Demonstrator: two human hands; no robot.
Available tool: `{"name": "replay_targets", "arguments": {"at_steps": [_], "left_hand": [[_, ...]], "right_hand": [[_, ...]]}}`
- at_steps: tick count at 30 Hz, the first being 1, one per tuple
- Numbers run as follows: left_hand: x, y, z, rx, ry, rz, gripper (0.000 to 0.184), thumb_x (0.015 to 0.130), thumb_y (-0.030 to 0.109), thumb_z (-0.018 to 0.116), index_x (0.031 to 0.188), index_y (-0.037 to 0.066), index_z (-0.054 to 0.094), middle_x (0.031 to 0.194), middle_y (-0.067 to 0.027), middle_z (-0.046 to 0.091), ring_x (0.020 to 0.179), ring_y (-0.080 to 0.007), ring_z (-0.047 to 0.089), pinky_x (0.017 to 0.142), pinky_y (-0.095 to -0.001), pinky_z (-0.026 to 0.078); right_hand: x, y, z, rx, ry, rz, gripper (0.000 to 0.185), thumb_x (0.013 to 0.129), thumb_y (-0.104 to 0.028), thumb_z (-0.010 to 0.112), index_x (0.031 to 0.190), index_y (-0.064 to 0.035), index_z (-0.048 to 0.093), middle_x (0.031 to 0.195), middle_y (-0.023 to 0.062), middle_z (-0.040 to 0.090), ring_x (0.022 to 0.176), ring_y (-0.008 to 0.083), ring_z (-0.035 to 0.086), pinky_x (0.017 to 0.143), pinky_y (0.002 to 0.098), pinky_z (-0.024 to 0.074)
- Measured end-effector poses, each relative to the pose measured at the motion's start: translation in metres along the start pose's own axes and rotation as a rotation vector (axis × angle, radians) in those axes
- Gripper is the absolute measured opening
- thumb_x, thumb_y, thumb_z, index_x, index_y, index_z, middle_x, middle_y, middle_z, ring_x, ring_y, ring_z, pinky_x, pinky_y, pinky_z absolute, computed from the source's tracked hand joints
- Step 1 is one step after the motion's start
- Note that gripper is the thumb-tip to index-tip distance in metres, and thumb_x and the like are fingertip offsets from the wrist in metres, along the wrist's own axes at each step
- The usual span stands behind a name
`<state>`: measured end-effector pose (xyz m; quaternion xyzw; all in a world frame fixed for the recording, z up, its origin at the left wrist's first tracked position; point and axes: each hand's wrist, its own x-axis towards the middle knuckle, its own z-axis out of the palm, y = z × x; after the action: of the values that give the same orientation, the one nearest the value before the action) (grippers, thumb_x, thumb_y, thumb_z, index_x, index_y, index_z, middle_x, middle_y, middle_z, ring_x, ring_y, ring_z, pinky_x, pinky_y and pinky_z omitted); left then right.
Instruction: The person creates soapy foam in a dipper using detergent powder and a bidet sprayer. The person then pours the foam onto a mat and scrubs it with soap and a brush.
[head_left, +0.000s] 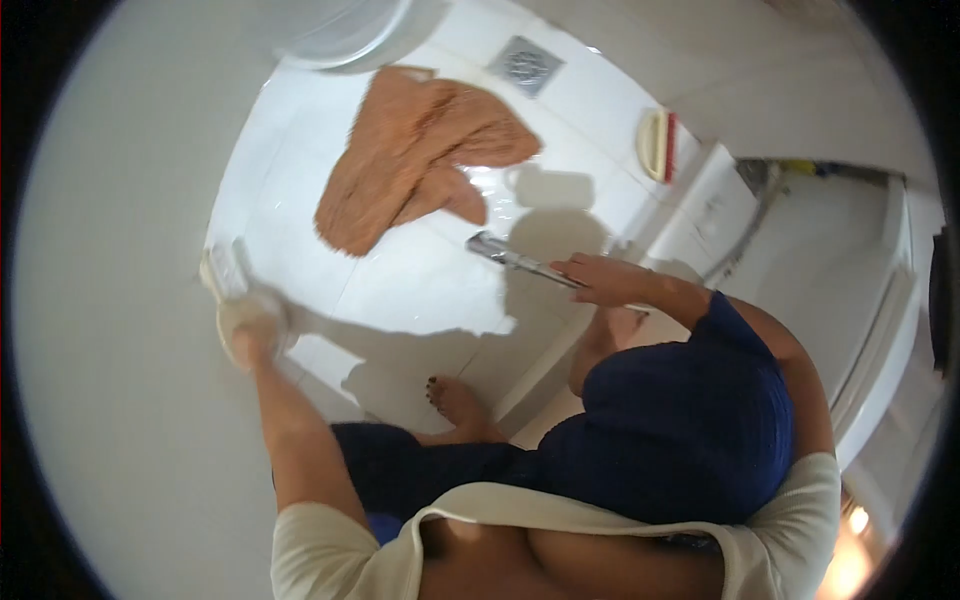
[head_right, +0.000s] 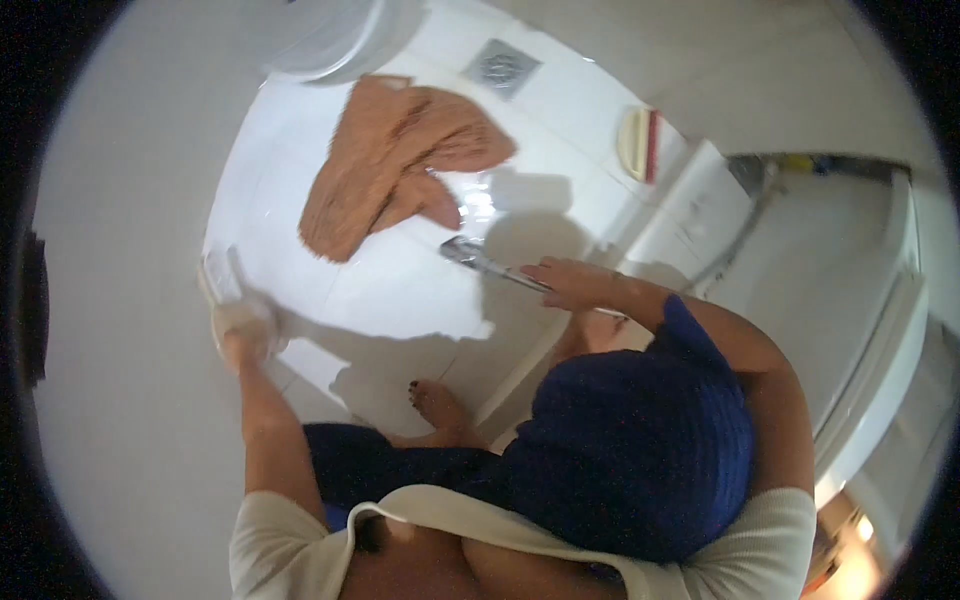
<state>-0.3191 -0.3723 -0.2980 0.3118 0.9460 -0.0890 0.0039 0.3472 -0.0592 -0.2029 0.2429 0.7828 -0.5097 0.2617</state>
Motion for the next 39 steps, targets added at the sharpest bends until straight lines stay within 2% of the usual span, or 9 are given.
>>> {"name": "replay_targets", "arguments": {"at_steps": [7, 9, 18, 22, 28, 32, 36, 38, 39], "left_hand": [[0.034, 0.086, -0.199, -0.155, 0.302, -0.038, 0.032, 0.083, 0.026, 0.045, 0.096, 0.002, 0.06, 0.093, -0.0179, 0.064, 0.083, -0.0352, 0.06, 0.07, -0.0452, 0.046], [0.025, 0.171, -0.25, -0.054, 0.278, -0.09, 0.031, 0.082, 0.026, 0.046, 0.096, 0.003, 0.06, 0.09, -0.0172, 0.064, 0.081, -0.0355, 0.061, 0.069, -0.0446, 0.046], [-0.11, 0.469, -0.244, -0.427, 0.22, 0.957, 0.013, 0.074, 0.006, 0.059, 0.087, 0.006, 0.06, 0.08, -0.0126, 0.061, 0.075, -0.0319, 0.059, 0.068, -0.0404, 0.046], [-0.153, 0.563, -0.211, -0.483, 0.224, 1.301, 0.004, 0.071, 0.007, 0.057, 0.073, 0.006, 0.054, 0.074, -0.0112, 0.055, 0.072, -0.0316, 0.056, 0.065, -0.0434, 0.044], [-0.177, 0.624, -0.162, -0.421, 0.253, 1.335, 0.006, 0.071, 0.01, 0.055, 0.077, 0.01, 0.055, 0.076, -0.0059, 0.055, 0.073, -0.0237, 0.056, 0.066, -0.0371, 0.043], [-0.182, 0.64, -0.158, -0.365, 0.229, 1.315, 0.009, 0.074, 0.011, 0.052, 0.082, 0.011, 0.056, 0.08, -0.0044, 0.055, 0.076, -0.0212, 0.056, 0.068, -0.0356, 0.043], [-0.181, 0.647, -0.168, -0.317, 0.113, 1.317, 0.021, 0.078, 0.014, 0.054, 0.098, 0.009, 0.058, 0.092, -0.0054, 0.055, 0.088, -0.0218, 0.054, 0.081, -0.036, 0.042], [-0.191, 0.644, -0.183, -0.759, 0.251, 1.327, 0.032, 0.077, 0.017, 0.063, 0.107, 0.007, 0.056, 0.102, -0.0088, 0.056, 0.097, -0.0266, 0.053, 0.091, -0.038, 0.038], [-0.198, 0.639, -0.192, -0.854, 0.025, 1.295, 0.043, 0.074, 0.018, 0.069, 0.114, 0.007, 0.055, 0.11, -0.0109, 0.056, 0.103, -0.0304, 0.05, 0.097, -0.039, 0.035]], "right_hand": [[-0.037, 0.051, -0.026, 0.371, 0.313, 0.179, 0.039, 0.086, -0.026, 0.053, 0.119, -0.0057, 0.053, 0.103, 0.0151, 0.057, 0.099, 0.0317, 0.055, 0.087, 0.0385, 0.0429], [-0.044, 0.077, -0.025, 0.06, 0.71, 0.166, 0.029, 0.086, -0.024, 0.052, 0.107, -0.0047, 0.058, 0.094, 0.0149, 0.059, 0.094, 0.0315, 0.056, 0.084, 0.0381, 0.0439], [-0.121, 0.163, -0.022, 0.038, 1.497, 0.805, 0.027, 0.077, -0.006, 0.056, 0.104, -0.0116, 0.058, 0.101, 0.0145, 0.051, 0.089, 0.0304, 0.054, 0.081, 0.0385, 0.0449], [-0.137, 0.195, -0.023, -0.033, 1.237, 0.691, 0.039, 0.076, -0.001, 0.059, 0.112, -0.0135, 0.054, 0.115, 0.0124, 0.046, 0.1, 0.0308, 0.053, 0.087, 0.0361, 0.0434], [-0.124, 0.204, -0.032, 0.401, 1.121, 0.605, 0.035, 0.079, -0.002, 0.058, 0.113, -0.0099, 0.052, 0.112, 0.0128, 0.055, 0.1, 0.0291, 0.056, 0.086, 0.0351, 0.0438], [-0.126, 0.205, -0.023, 0.221, 1.154, 0.536, 0.03, 0.08, -0.005, 0.058, 0.11, -0.007, 0.054, 0.102, 0.0129, 0.059, 0.095, 0.0282, 0.058, 0.084, 0.0353, 0.0444], [-0.148, 0.196, -0.04, 0.222, 0.955, 0.571, 0.02, 0.08, -0.012, 0.058, 0.099, -0.0055, 0.059, 0.099, 0.0136, 0.06, 0.088, 0.0282, 0.058, 0.08, 0.0358, 0.0451], [-0.161, 0.179, -0.068, 0.165, 0.87, 0.564, 0.017, 0.08, -0.015, 0.058, 0.094, -0.0054, 0.061, 0.095, 0.0138, 0.061, 0.085, 0.0279, 0.058, 0.078, 0.0358, 0.0454], [-0.171, 0.151, -0.093, 0.122, 0.676, 0.551, 0.018, 0.078, -0.018, 0.058, 0.09, -0.0054, 0.062, 0.089, 0.0142, 0.061, 0.082, 0.0283, 0.058, 0.076, 0.0366, 0.0456]]}}
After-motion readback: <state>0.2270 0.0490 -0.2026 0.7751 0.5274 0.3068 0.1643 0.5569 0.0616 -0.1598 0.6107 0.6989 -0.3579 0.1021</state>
